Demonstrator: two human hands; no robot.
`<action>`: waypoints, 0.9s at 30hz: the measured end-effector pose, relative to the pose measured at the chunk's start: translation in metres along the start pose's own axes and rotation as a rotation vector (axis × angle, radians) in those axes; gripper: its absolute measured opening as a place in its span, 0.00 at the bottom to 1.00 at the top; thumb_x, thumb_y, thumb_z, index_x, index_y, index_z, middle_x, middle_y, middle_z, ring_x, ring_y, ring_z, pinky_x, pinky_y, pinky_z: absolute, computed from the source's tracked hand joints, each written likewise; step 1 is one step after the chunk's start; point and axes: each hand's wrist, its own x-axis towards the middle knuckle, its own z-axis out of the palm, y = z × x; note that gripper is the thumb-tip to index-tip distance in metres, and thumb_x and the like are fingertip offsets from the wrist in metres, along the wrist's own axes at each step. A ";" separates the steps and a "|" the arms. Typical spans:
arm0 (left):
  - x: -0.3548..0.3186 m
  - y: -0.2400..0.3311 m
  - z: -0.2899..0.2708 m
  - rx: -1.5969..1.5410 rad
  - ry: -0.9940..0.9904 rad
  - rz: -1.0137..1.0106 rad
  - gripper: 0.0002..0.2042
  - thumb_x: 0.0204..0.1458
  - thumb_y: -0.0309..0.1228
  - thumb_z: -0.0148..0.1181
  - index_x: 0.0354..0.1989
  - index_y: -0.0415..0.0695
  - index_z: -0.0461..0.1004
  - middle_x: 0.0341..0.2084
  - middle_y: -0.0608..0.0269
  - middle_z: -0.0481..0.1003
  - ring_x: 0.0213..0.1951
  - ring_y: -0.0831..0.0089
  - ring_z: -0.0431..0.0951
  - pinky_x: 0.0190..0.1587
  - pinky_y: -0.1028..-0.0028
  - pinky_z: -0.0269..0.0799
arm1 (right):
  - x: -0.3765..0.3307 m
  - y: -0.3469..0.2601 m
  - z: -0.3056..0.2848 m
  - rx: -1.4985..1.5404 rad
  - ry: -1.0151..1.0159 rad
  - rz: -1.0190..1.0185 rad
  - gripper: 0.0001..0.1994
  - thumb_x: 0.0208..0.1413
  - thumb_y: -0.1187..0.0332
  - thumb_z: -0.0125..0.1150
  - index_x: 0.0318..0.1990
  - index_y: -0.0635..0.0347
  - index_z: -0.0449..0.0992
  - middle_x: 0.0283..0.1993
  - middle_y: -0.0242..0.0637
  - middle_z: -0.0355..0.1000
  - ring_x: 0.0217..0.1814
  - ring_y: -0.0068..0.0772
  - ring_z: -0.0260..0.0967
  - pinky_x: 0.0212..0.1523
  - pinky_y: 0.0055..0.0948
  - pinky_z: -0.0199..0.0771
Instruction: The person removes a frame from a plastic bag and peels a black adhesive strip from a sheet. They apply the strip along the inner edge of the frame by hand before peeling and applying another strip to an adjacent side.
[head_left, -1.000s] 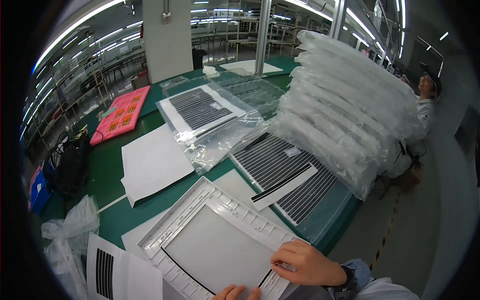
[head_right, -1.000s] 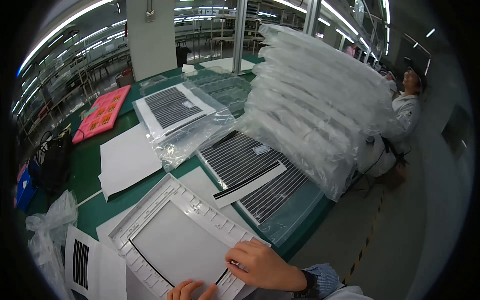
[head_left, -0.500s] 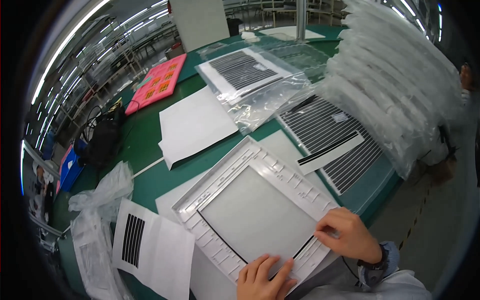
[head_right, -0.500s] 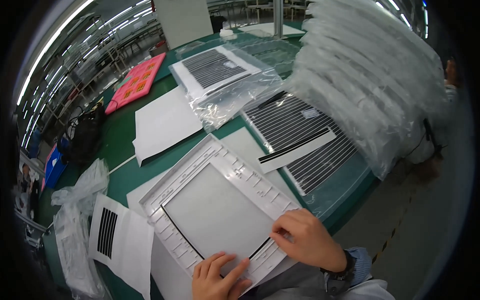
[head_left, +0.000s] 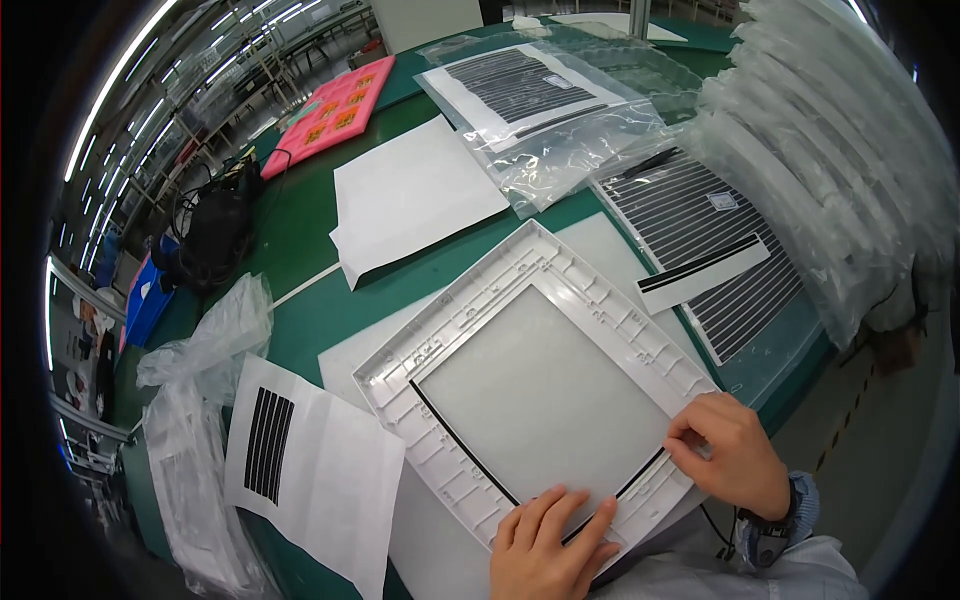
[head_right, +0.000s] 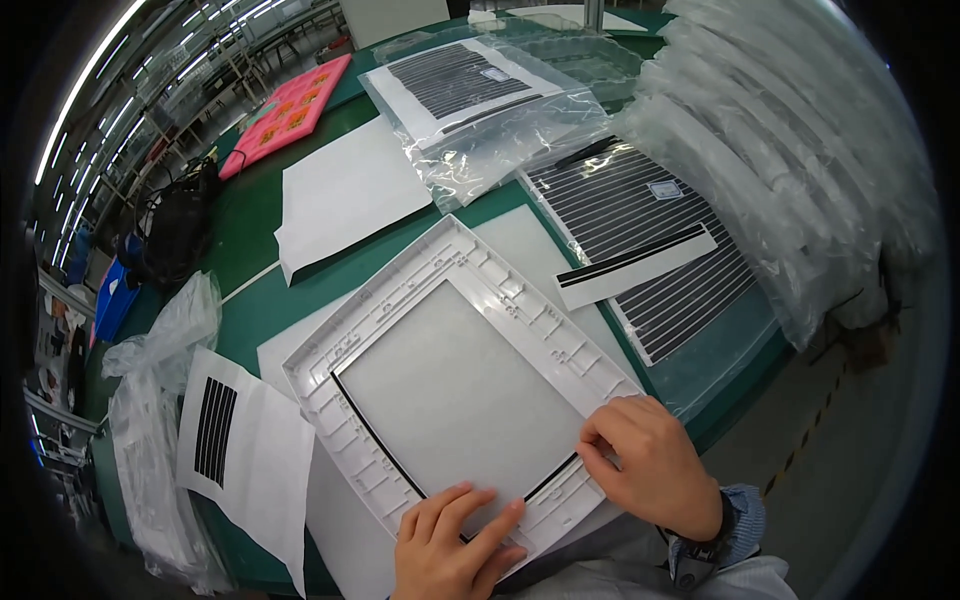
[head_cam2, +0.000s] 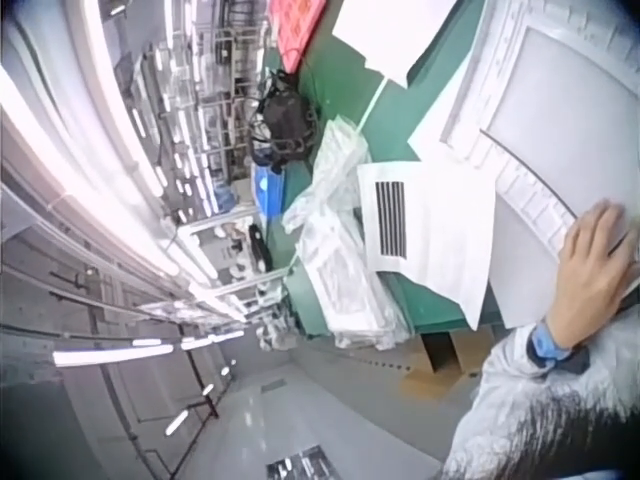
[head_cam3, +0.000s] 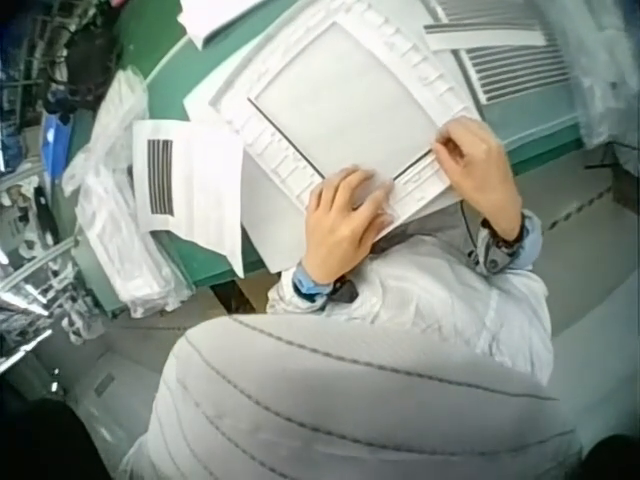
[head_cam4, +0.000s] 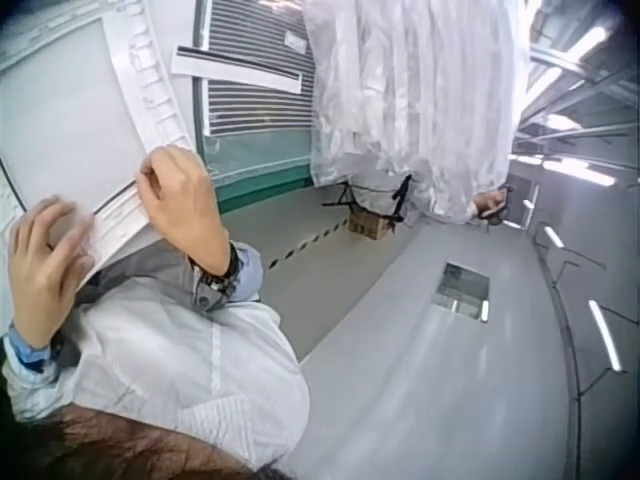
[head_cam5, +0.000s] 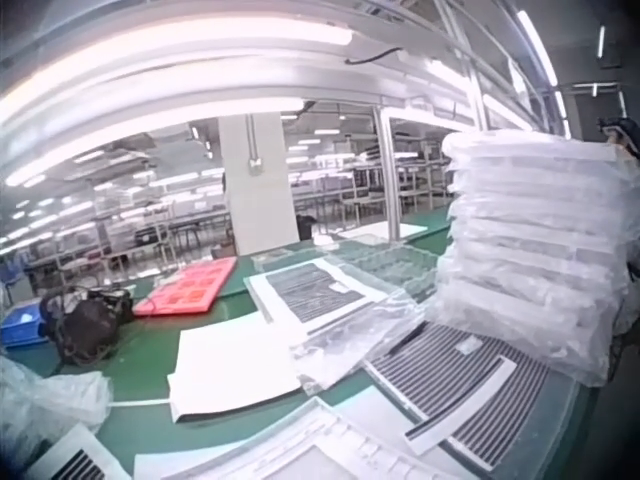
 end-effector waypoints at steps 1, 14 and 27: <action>0.000 0.000 0.000 0.003 -0.005 -0.001 0.21 0.44 0.36 0.68 0.50 0.50 0.78 0.52 0.58 0.71 0.56 0.57 0.68 0.54 0.60 0.62 | 0.000 0.000 0.000 -0.002 0.006 0.000 0.06 0.46 0.78 0.66 0.28 0.61 0.72 0.26 0.36 0.70 0.29 0.38 0.69 0.34 0.34 0.68; 0.002 0.000 0.000 0.005 -0.009 -0.004 0.20 0.45 0.37 0.68 0.50 0.50 0.78 0.52 0.57 0.71 0.57 0.57 0.69 0.55 0.60 0.62 | 0.000 0.000 0.002 -0.012 0.007 0.010 0.07 0.46 0.78 0.66 0.28 0.62 0.72 0.26 0.37 0.69 0.30 0.38 0.69 0.31 0.33 0.69; 0.004 0.001 -0.004 0.060 -0.041 0.008 0.21 0.45 0.37 0.67 0.50 0.50 0.78 0.51 0.57 0.71 0.56 0.57 0.69 0.54 0.60 0.63 | -0.004 -0.008 -0.007 -0.100 0.002 0.041 0.08 0.47 0.75 0.68 0.32 0.63 0.74 0.27 0.37 0.70 0.29 0.38 0.70 0.33 0.32 0.69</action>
